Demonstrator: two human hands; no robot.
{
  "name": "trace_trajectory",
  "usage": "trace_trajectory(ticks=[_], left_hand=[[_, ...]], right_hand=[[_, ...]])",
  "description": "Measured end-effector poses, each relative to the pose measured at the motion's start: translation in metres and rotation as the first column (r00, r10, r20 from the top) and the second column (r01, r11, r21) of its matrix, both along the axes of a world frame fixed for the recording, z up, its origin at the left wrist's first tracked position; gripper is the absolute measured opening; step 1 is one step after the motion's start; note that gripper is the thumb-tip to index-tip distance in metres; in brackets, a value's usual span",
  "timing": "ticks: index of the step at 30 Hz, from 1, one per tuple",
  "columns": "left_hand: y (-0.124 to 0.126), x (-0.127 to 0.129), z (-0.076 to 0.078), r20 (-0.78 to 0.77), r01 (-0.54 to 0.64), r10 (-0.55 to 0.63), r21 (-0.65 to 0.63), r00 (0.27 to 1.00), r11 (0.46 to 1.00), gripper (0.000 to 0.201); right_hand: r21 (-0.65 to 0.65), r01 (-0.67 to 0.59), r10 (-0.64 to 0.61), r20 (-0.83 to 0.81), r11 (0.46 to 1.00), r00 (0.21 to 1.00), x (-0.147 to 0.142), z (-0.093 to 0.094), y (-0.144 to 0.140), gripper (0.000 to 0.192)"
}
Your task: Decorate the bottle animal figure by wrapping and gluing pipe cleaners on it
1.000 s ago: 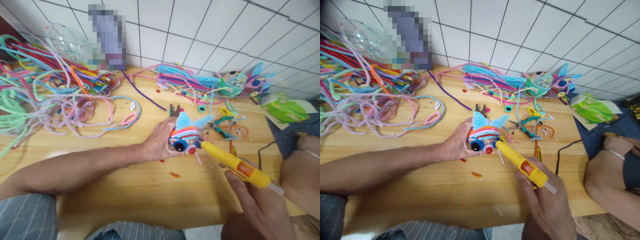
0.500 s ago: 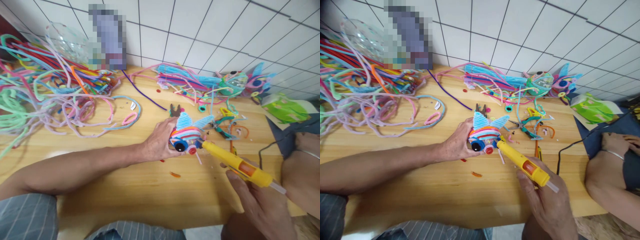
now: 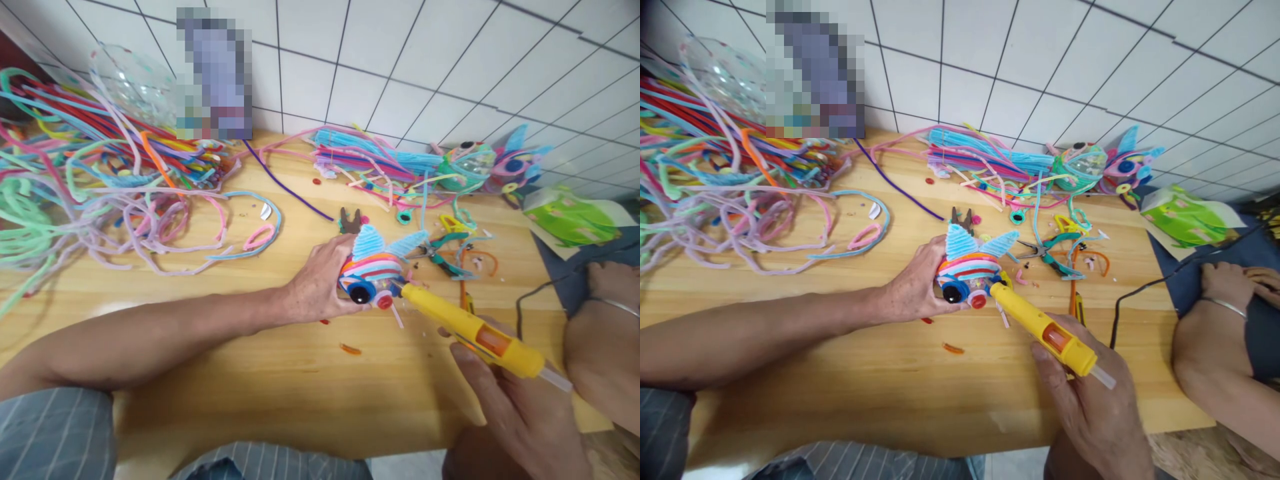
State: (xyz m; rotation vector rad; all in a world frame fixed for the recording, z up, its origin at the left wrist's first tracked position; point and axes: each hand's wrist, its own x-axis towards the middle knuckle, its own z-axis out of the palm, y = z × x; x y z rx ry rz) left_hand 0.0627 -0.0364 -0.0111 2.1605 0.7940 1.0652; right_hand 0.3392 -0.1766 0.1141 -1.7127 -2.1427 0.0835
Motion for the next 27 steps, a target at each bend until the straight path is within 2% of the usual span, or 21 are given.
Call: trace_trajectory(ticks=[4, 10, 15, 18, 27], left_hand=[[0.000, 0.000, 0.001, -0.013, -0.004, 0.004, -0.012, 1.000, 1.000, 0.103], [0.000, 0.000, 0.002, -0.006, -0.002, 0.002, -0.020, 1.000, 1.000, 0.101], [0.000, 0.000, 0.003, -0.028, -0.007, 0.006, -0.042, 1.000, 0.999, 0.103], [-0.001, 0.000, 0.003, -0.033, -0.015, 0.014, -0.014, 0.999, 1.000, 0.102], [0.000, 0.001, -0.001, 0.004, -0.010, 0.010, 0.032, 1.000, 0.999, 0.102]], right_hand=[[0.005, -0.020, 0.020, -0.012, 1.000, 1.000, 0.001, 0.001, 0.001, 0.021], [-0.020, 0.024, -0.024, 0.010, 1.000, 1.000, -0.001, 0.000, 0.001, 0.023], [0.013, 0.004, -0.004, 0.009, 1.000, 1.000, 0.011, -0.003, -0.002, 0.022], [0.026, 0.007, -0.007, -0.004, 1.000, 1.000, 0.016, -0.004, -0.005, 0.023], [-0.088, 0.072, -0.079, -0.074, 0.994, 0.994, 0.002, -0.004, -0.002, 0.022]])
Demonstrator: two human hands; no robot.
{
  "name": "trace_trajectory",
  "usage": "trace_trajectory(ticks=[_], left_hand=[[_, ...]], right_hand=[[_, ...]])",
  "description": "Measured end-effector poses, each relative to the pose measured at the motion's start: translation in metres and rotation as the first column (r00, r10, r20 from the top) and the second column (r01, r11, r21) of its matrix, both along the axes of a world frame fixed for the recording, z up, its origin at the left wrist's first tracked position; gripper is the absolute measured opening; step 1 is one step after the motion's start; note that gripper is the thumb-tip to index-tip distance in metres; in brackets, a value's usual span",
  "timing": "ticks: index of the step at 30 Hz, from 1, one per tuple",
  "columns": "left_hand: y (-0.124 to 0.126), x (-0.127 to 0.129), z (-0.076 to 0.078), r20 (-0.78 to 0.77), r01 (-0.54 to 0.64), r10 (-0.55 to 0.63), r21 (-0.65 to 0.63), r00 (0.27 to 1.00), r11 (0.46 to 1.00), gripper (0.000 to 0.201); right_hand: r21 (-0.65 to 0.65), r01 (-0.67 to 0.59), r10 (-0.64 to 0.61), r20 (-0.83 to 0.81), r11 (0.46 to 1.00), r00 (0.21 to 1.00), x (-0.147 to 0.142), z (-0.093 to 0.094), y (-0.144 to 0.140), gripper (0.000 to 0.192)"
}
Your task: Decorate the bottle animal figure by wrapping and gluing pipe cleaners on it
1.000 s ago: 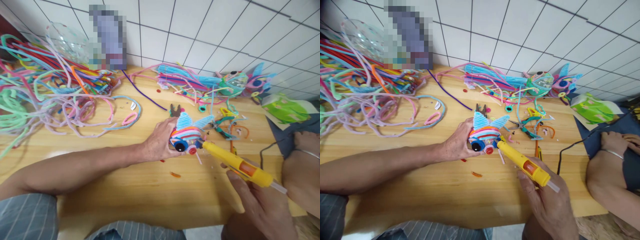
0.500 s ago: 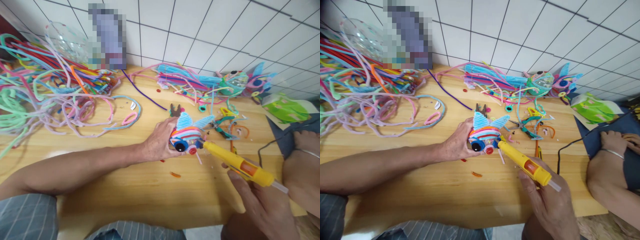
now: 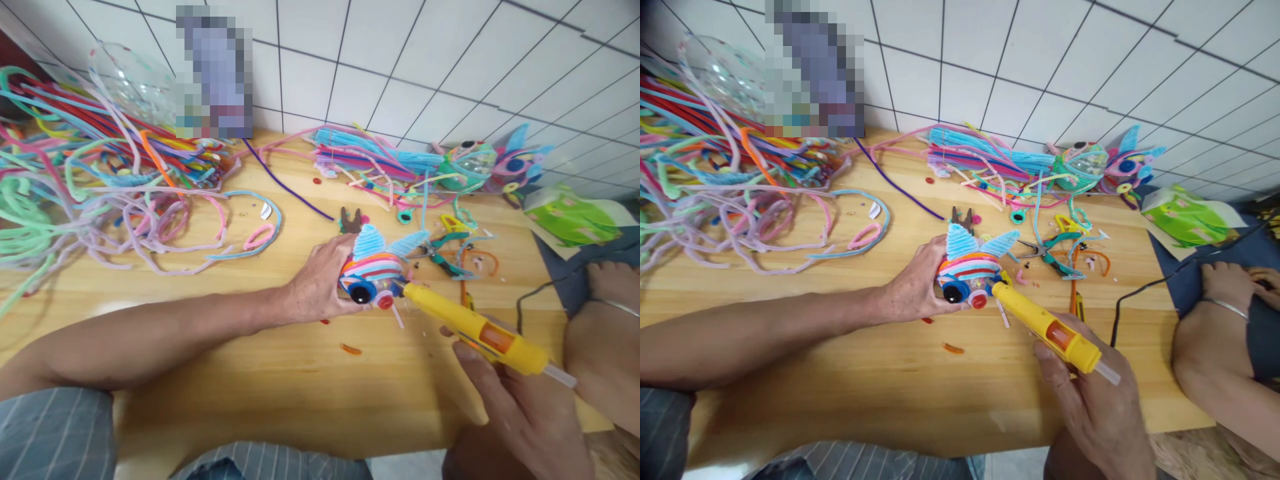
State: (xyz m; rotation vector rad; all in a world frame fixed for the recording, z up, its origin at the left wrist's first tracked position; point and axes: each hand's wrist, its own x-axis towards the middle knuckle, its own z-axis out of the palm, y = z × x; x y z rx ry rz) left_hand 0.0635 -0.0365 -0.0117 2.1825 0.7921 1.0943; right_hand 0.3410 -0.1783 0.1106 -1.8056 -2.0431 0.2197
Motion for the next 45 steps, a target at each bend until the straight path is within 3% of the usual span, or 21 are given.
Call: trace_trajectory(ticks=[3, 8, 12, 19, 24, 30, 37, 45], left_hand=[[0.000, 0.000, -0.001, 0.015, -0.001, 0.001, -0.001, 1.000, 1.000, 0.102], [0.000, 0.001, 0.000, -0.011, 0.006, -0.006, -0.035, 1.000, 0.999, 0.099], [0.000, 0.001, 0.000, -0.005, 0.008, -0.008, -0.057, 1.000, 0.998, 0.100], [0.000, 0.000, -0.001, 0.012, 0.009, -0.010, 0.013, 1.000, 1.000, 0.100], [0.000, 0.000, 0.000, 0.004, 0.012, -0.012, 0.011, 1.000, 1.000, 0.096], [0.000, 0.000, -0.001, 0.002, 0.016, -0.016, -0.024, 1.000, 1.000, 0.100], [0.001, 0.000, -0.001, 0.004, 0.014, -0.014, -0.038, 1.000, 0.999, 0.099], [0.000, 0.000, -0.002, -0.003, 0.008, -0.008, -0.046, 1.000, 0.999, 0.101]], right_hand=[[0.011, 0.019, -0.019, -0.004, 1.000, 1.000, 0.000, -0.001, -0.001, 0.024], [0.061, -0.078, 0.076, 0.039, 0.995, 0.996, 0.001, 0.001, 0.000, 0.019], [0.085, -0.087, 0.080, 0.084, 0.993, 0.993, -0.003, 0.002, 0.001, 0.023], [0.126, -0.130, 0.113, 0.132, 0.984, 0.985, -0.006, 0.002, 0.005, 0.024], [0.111, -0.158, 0.151, 0.067, 0.981, 0.986, -0.011, 0.005, 0.007, 0.020], [0.060, -0.006, 0.006, 0.001, 0.998, 1.000, -0.001, -0.004, -0.001, 0.021], [0.100, -0.083, 0.071, 0.112, 0.992, 0.991, -0.002, -0.003, 0.000, 0.025], [0.090, -0.025, 0.017, 0.085, 0.996, 0.996, -0.002, -0.005, -0.004, 0.026]])
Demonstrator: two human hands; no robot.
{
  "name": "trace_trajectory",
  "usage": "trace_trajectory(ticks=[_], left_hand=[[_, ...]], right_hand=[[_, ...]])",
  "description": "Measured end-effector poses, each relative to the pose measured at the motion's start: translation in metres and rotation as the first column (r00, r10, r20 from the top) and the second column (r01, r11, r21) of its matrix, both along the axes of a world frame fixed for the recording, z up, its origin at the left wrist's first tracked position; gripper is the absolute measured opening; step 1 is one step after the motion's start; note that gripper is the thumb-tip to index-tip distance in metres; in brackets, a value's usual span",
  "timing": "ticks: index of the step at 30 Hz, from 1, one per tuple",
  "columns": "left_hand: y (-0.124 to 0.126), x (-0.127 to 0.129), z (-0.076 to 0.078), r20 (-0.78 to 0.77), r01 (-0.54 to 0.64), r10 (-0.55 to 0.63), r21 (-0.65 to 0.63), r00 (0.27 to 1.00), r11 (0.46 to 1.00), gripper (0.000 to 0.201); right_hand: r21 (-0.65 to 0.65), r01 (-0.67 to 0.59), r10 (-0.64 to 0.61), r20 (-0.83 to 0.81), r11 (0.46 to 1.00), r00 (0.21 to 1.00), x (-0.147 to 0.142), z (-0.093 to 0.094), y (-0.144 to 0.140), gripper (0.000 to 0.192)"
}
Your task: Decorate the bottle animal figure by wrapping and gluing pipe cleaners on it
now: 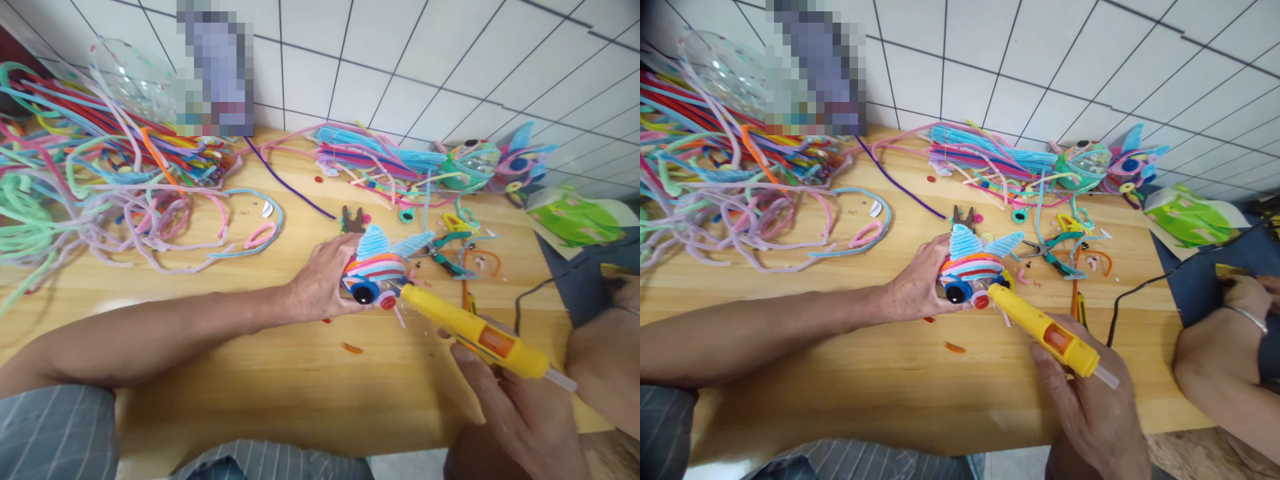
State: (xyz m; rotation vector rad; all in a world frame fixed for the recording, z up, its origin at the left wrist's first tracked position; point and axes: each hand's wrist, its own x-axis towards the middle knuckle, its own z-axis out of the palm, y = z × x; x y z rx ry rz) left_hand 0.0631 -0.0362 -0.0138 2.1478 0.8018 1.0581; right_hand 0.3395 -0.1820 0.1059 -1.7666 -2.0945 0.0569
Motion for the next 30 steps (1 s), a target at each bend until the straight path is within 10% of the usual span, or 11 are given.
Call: trace_trajectory(ticks=[30], left_hand=[[-0.001, -0.001, -0.002, -0.009, -0.006, 0.007, 0.059, 1.000, 0.998, 0.104]], right_hand=[[0.046, -0.142, 0.142, 0.011, 0.989, 0.990, -0.006, 0.004, 0.011, 0.018]])
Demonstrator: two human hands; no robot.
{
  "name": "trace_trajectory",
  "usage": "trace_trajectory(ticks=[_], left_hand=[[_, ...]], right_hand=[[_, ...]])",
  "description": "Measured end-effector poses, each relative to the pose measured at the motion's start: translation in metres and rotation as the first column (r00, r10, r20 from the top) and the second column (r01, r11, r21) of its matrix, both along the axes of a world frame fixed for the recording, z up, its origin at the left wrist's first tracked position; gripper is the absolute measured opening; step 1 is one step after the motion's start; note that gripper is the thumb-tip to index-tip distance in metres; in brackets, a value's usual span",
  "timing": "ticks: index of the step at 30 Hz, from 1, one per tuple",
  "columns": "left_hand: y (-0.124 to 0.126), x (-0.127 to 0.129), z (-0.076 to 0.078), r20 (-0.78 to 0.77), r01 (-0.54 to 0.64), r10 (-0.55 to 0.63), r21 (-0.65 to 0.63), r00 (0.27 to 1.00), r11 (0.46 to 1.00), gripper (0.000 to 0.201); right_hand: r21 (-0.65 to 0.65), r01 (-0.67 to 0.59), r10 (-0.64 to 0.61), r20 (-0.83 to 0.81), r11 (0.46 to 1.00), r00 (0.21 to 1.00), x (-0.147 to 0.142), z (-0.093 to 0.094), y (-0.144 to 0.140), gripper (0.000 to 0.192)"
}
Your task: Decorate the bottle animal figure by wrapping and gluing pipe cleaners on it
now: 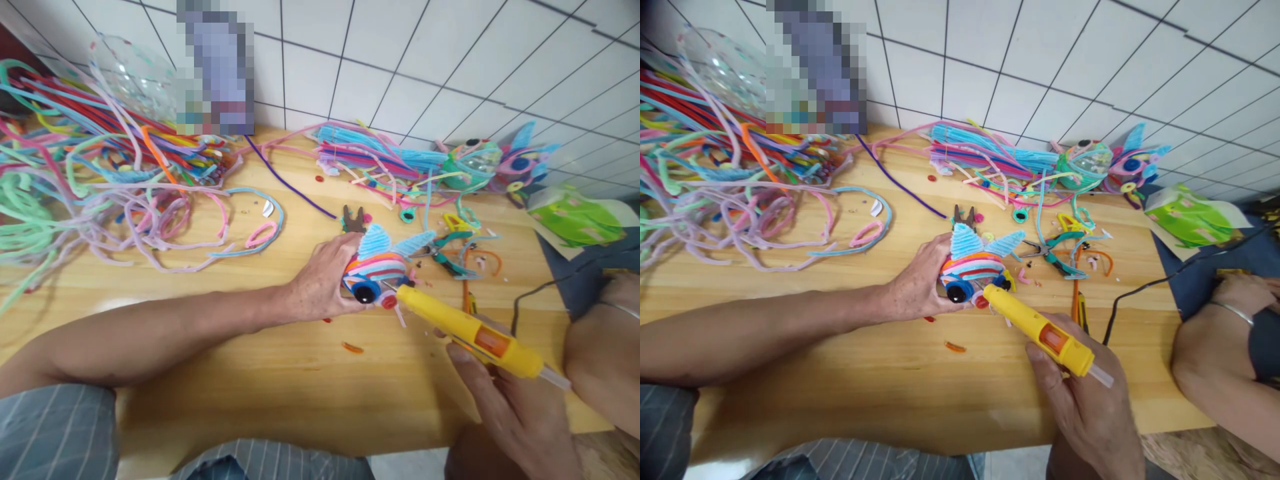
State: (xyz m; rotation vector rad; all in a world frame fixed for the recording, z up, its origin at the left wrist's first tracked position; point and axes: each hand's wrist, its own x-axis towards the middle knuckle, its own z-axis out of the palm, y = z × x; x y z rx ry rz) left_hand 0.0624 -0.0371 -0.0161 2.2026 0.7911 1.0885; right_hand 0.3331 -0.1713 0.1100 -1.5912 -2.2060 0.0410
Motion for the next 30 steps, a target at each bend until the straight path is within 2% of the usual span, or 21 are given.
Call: trace_trajectory(ticks=[5, 12, 18, 21, 27, 30], left_hand=[[0.000, 0.000, 0.001, -0.003, 0.002, -0.002, -0.033, 1.000, 0.999, 0.104], [-0.001, 0.001, -0.001, 0.019, -0.009, 0.008, 0.022, 1.000, 1.000, 0.104], [0.000, 0.000, -0.001, 0.019, -0.001, 0.001, 0.003, 1.000, 1.000, 0.105], [0.001, 0.000, 0.000, -0.004, 0.011, -0.011, -0.030, 1.000, 0.999, 0.105], [0.001, 0.001, 0.000, 0.002, 0.008, -0.008, -0.038, 1.000, 0.999, 0.103], [0.000, 0.002, 0.000, 0.018, -0.011, 0.011, -0.011, 1.000, 1.000, 0.099]], right_hand=[[-0.014, 0.061, -0.061, 0.028, 0.998, 0.998, 0.003, -0.001, -0.002, 0.021], [-0.046, -0.037, 0.034, -0.074, 0.998, 0.997, -0.010, 0.003, 0.004, 0.018], [-0.016, 0.055, -0.056, -0.083, 0.998, 0.995, 0.004, -0.006, -0.003, 0.015], [-0.068, 0.072, -0.079, -0.105, 0.995, 0.991, 0.009, -0.008, -0.005, 0.016], [-0.042, 0.083, -0.085, -0.057, 0.996, 0.995, 0.009, -0.004, -0.003, 0.023], [-0.084, 0.105, -0.107, -0.014, 0.991, 0.994, 0.006, 0.001, 0.000, 0.025]])
